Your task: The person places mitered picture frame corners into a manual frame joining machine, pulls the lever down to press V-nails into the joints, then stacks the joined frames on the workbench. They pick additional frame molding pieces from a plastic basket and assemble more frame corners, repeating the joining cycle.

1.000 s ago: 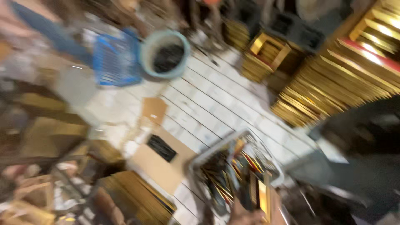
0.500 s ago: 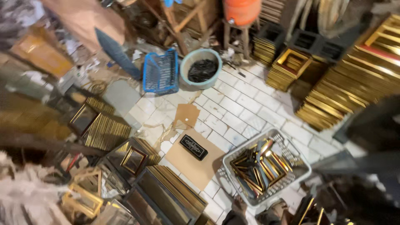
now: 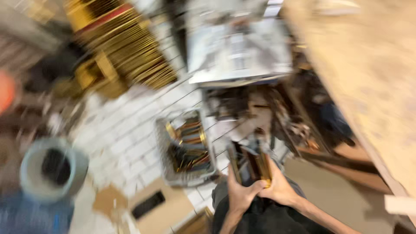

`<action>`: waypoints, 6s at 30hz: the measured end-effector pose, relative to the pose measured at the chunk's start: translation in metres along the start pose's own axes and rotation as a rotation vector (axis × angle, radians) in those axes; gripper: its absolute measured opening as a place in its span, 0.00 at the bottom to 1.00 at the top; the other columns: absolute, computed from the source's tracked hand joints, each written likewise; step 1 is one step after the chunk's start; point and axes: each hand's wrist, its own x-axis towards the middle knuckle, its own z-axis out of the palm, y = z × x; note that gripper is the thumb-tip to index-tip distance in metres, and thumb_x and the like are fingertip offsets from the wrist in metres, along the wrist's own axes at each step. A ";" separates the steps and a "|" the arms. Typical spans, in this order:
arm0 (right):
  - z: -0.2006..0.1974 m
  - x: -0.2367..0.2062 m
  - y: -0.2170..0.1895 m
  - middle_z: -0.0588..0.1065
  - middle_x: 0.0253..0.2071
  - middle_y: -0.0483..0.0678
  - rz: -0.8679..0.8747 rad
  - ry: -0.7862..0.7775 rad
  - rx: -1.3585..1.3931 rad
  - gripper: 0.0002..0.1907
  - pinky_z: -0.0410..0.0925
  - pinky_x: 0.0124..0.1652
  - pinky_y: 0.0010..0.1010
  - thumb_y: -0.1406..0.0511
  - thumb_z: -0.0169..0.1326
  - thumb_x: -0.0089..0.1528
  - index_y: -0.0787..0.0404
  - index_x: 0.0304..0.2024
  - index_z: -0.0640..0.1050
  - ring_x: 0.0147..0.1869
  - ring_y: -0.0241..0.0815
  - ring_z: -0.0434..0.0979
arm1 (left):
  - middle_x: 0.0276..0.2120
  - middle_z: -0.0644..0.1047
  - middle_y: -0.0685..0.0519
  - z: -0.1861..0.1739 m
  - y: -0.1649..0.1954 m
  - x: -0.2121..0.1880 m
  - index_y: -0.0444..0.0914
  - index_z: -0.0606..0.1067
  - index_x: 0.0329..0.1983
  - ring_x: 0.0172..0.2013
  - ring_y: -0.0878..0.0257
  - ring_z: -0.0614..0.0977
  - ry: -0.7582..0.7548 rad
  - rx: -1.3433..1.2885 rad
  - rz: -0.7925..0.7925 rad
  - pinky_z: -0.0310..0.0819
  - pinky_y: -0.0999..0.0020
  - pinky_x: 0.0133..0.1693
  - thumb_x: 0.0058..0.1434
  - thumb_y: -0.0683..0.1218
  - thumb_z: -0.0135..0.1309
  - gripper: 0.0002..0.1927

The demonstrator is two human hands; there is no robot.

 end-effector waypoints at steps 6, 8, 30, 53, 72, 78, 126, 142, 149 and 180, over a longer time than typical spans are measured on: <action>-0.110 0.026 -0.061 0.69 0.60 0.48 0.026 0.275 0.315 0.57 0.64 0.61 0.31 0.63 0.70 0.43 0.63 0.72 0.58 0.62 0.39 0.68 | 0.55 0.77 0.45 0.124 -0.015 0.095 0.31 0.62 0.68 0.54 0.55 0.80 -0.183 0.108 -0.163 0.74 0.58 0.57 0.41 0.55 0.76 0.55; -0.166 0.035 -0.062 0.70 0.58 0.48 -0.040 0.343 0.231 0.56 0.66 0.58 0.32 0.63 0.70 0.43 0.64 0.71 0.59 0.60 0.40 0.70 | 0.56 0.76 0.45 0.172 -0.016 0.134 0.30 0.62 0.69 0.56 0.55 0.79 -0.318 0.164 -0.116 0.73 0.58 0.59 0.43 0.58 0.76 0.55; -0.399 0.072 0.028 0.74 0.50 0.52 -0.156 0.744 -0.152 0.34 0.71 0.52 0.37 0.62 0.65 0.51 0.64 0.58 0.70 0.53 0.43 0.74 | 0.65 0.72 0.45 0.404 -0.098 0.290 0.47 0.62 0.72 0.68 0.50 0.73 -1.073 0.225 0.521 0.67 0.52 0.71 0.41 0.52 0.79 0.56; -0.371 0.098 -0.029 0.74 0.53 0.50 0.074 0.824 0.589 0.18 0.73 0.47 0.37 0.71 0.48 0.69 0.61 0.62 0.69 0.52 0.44 0.79 | 0.52 0.77 0.41 0.424 -0.134 0.274 0.32 0.68 0.68 0.49 0.46 0.79 -0.264 1.156 0.434 0.72 0.43 0.43 0.61 0.71 0.46 0.46; -0.429 0.070 0.021 0.66 0.58 0.48 -0.037 1.066 0.369 0.25 0.75 0.47 0.36 0.72 0.54 0.68 0.55 0.61 0.58 0.55 0.41 0.77 | 0.59 0.73 0.49 0.441 -0.144 0.327 0.36 0.71 0.61 0.59 0.55 0.75 -0.086 1.293 0.737 0.71 0.51 0.53 0.62 0.63 0.47 0.33; -0.420 0.058 -0.014 0.68 0.58 0.58 -0.472 0.975 -0.335 0.21 0.72 0.55 0.37 0.79 0.43 0.67 0.68 0.64 0.65 0.57 0.49 0.72 | 0.54 0.75 0.56 0.357 -0.118 0.288 0.45 0.72 0.65 0.54 0.64 0.75 -0.180 1.045 0.894 0.67 0.61 0.56 0.69 0.57 0.50 0.24; 0.392 0.614 0.447 0.46 0.78 0.64 0.246 -0.993 -1.151 0.75 0.46 0.75 0.48 0.53 0.75 0.46 0.67 0.75 0.35 0.81 0.58 0.47 | 0.66 0.61 0.39 -0.427 -0.497 0.329 0.34 0.43 0.76 0.55 0.44 0.79 1.158 -0.826 -0.692 0.77 0.46 0.52 0.45 0.69 0.58 0.65; 0.333 0.603 0.566 0.45 0.77 0.69 -0.088 -0.914 -1.602 0.78 0.45 0.67 0.70 0.36 0.71 0.45 0.63 0.79 0.40 0.78 0.73 0.46 | 0.69 0.60 0.39 -0.423 -0.574 0.373 0.33 0.52 0.76 0.68 0.44 0.67 1.607 -0.376 -0.954 0.62 0.50 0.67 0.40 0.66 0.72 0.67; 0.348 0.621 0.600 0.42 0.76 0.71 -0.655 -0.879 -1.086 0.86 0.48 0.73 0.63 0.37 0.70 0.33 0.68 0.77 0.38 0.79 0.72 0.44 | 0.66 0.61 0.35 -0.406 -0.599 0.380 0.28 0.52 0.74 0.67 0.44 0.66 1.729 -0.414 -0.379 0.60 0.52 0.69 0.46 0.53 0.76 0.61; 0.304 0.472 0.396 0.70 0.62 0.59 -0.137 -1.289 -0.683 0.58 0.66 0.63 0.39 0.68 0.76 0.44 0.67 0.70 0.58 0.67 0.50 0.72 | 0.51 0.80 0.48 -0.348 -0.486 0.252 0.33 0.71 0.60 0.51 0.58 0.83 1.277 -0.403 0.074 0.78 0.61 0.56 0.50 0.47 0.75 0.37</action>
